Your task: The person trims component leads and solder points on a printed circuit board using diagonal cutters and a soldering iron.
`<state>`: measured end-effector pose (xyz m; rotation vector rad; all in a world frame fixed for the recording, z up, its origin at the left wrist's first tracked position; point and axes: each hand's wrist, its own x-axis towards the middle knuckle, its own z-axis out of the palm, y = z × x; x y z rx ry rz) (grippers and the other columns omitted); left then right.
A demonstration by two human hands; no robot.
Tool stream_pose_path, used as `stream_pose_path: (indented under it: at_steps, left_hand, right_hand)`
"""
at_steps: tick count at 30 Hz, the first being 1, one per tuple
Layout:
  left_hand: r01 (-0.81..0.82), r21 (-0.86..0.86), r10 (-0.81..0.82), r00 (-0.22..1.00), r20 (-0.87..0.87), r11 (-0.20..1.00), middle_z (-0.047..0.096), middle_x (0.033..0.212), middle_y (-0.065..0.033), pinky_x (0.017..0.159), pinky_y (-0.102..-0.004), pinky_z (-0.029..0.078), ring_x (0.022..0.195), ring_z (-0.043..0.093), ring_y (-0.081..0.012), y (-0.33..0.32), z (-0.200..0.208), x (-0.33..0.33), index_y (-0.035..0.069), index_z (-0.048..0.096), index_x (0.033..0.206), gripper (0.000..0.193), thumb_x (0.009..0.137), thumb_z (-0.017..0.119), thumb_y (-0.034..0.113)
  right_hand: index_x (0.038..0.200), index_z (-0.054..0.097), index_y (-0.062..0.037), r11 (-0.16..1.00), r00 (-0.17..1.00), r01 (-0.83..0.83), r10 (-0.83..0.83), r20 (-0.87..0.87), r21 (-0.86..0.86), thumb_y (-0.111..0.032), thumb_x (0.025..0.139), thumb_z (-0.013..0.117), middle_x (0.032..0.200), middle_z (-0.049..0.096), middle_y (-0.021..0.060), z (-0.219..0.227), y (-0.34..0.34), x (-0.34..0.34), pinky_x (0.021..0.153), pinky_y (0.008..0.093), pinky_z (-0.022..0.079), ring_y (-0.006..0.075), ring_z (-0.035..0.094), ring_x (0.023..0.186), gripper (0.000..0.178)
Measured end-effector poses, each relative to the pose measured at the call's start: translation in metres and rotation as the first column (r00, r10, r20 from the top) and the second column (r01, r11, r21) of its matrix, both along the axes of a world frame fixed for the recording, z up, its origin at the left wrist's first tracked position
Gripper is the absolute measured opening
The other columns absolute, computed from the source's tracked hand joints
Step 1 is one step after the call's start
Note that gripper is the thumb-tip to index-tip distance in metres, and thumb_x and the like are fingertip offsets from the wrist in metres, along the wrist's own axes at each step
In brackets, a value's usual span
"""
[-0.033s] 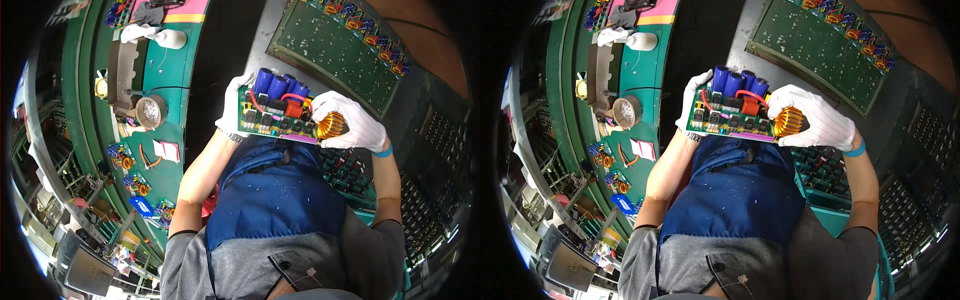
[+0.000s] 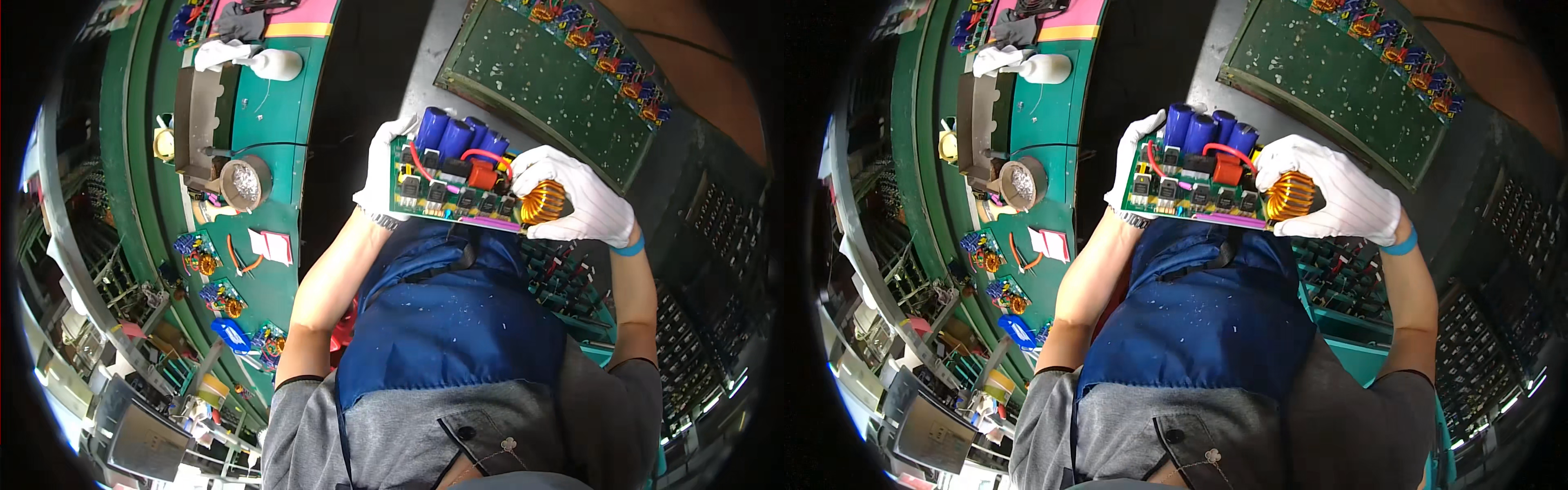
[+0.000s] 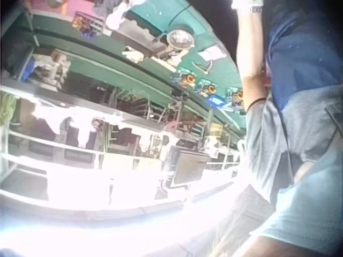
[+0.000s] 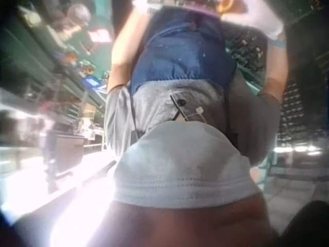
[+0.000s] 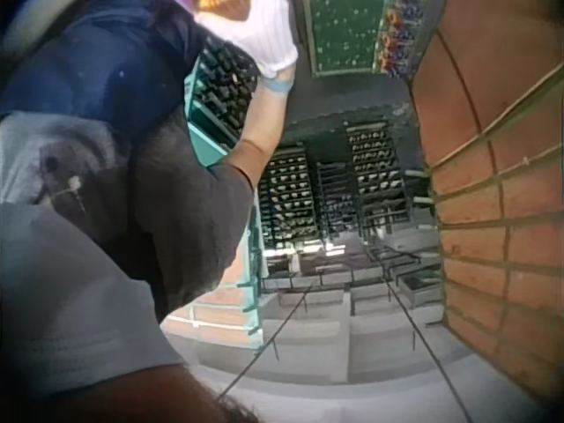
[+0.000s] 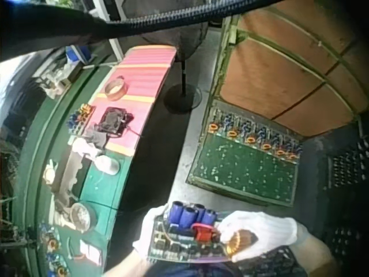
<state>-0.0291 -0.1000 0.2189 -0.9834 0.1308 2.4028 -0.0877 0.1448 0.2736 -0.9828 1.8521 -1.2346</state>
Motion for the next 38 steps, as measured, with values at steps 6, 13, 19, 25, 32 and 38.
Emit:
stream_pose_path:
  at_steps: [6,13,19,25,32,38]
  left_hand:
    - [-0.069,0.020,0.069,0.998,0.010,0.997,0.063,0.102,-0.0156,0.083,-0.0419,0.051,0.089,0.063,-0.0288,0.025,-0.026,-0.039,0.001,0.057,0.105,0.034,0.086,0.048,0.028]
    - [-0.061,0.011,0.062,0.998,-0.022,0.998,0.064,0.099,-0.0135,0.081,-0.0406,0.052,0.086,0.064,-0.0278,0.038,-0.059,-0.067,0.003,0.059,0.101,0.035,0.086,0.048,0.033]
    - [-0.155,-0.018,0.156,0.985,0.080,0.988,0.044,0.128,-0.0202,0.099,-0.0483,0.037,0.117,0.045,-0.0359,0.038,-0.117,-0.060,0.000,0.035,0.131,0.069,0.086,0.049,0.050]
    - [-0.122,-0.160,0.155,0.965,0.213,0.980,0.048,0.125,-0.0193,0.093,-0.0419,0.044,0.112,0.050,-0.0331,0.009,-0.133,-0.001,-0.001,0.039,0.126,0.066,0.085,0.052,0.048]
    - [-0.176,-0.301,0.281,0.892,0.353,0.937,0.056,0.117,-0.0162,0.089,-0.0364,0.046,0.107,0.054,-0.0294,-0.012,-0.155,0.037,-0.001,0.048,0.120,0.056,0.087,0.049,0.044]
    - [-0.187,-0.253,0.271,0.894,0.358,0.949,0.049,0.125,-0.0149,0.092,-0.0415,0.044,0.112,0.050,-0.0300,-0.019,-0.180,0.057,0.002,0.041,0.127,0.058,0.088,0.049,0.045]
  right_hand:
    - [0.095,0.057,-0.0085,0.999,0.999,-0.047,0.047,-0.019,0.016,-0.019,0.061,0.077,0.106,0.055,0.0114,-0.014,0.021,-0.054,0.087,0.0363,0.044,0.0289,0.055,0.099,0.041]
    - [0.094,0.057,-0.0067,0.999,1.000,-0.030,0.030,-0.006,0.041,-0.017,0.060,0.077,0.103,0.057,0.0106,-0.022,0.029,-0.085,0.085,0.0346,0.045,0.0266,0.057,0.095,0.041]
    - [0.089,0.057,-0.0060,0.903,0.932,0.303,-0.348,0.103,0.305,-0.024,0.064,0.077,0.089,0.056,0.0106,-0.083,0.025,-0.105,0.075,0.0330,0.045,0.0226,0.056,0.083,0.037]
    - [0.090,0.055,-0.0031,0.604,0.708,0.671,-0.695,-0.128,0.429,-0.037,0.062,0.079,0.085,0.058,0.0150,-0.247,0.025,-0.159,0.070,0.0359,0.047,0.0267,0.058,0.079,0.050]
    - [0.102,0.051,-0.0005,0.289,0.530,0.845,-0.560,-0.637,0.450,-0.063,0.062,0.068,0.095,0.058,0.0221,-0.372,-0.001,-0.229,0.068,0.0428,0.051,0.0352,0.062,0.082,0.076]
    - [0.107,0.047,-0.0007,-0.018,0.403,0.814,-0.703,-0.586,0.581,-0.065,0.069,0.060,0.091,0.062,0.0224,-0.422,-0.016,-0.292,0.065,0.0430,0.052,0.0340,0.065,0.076,0.076]
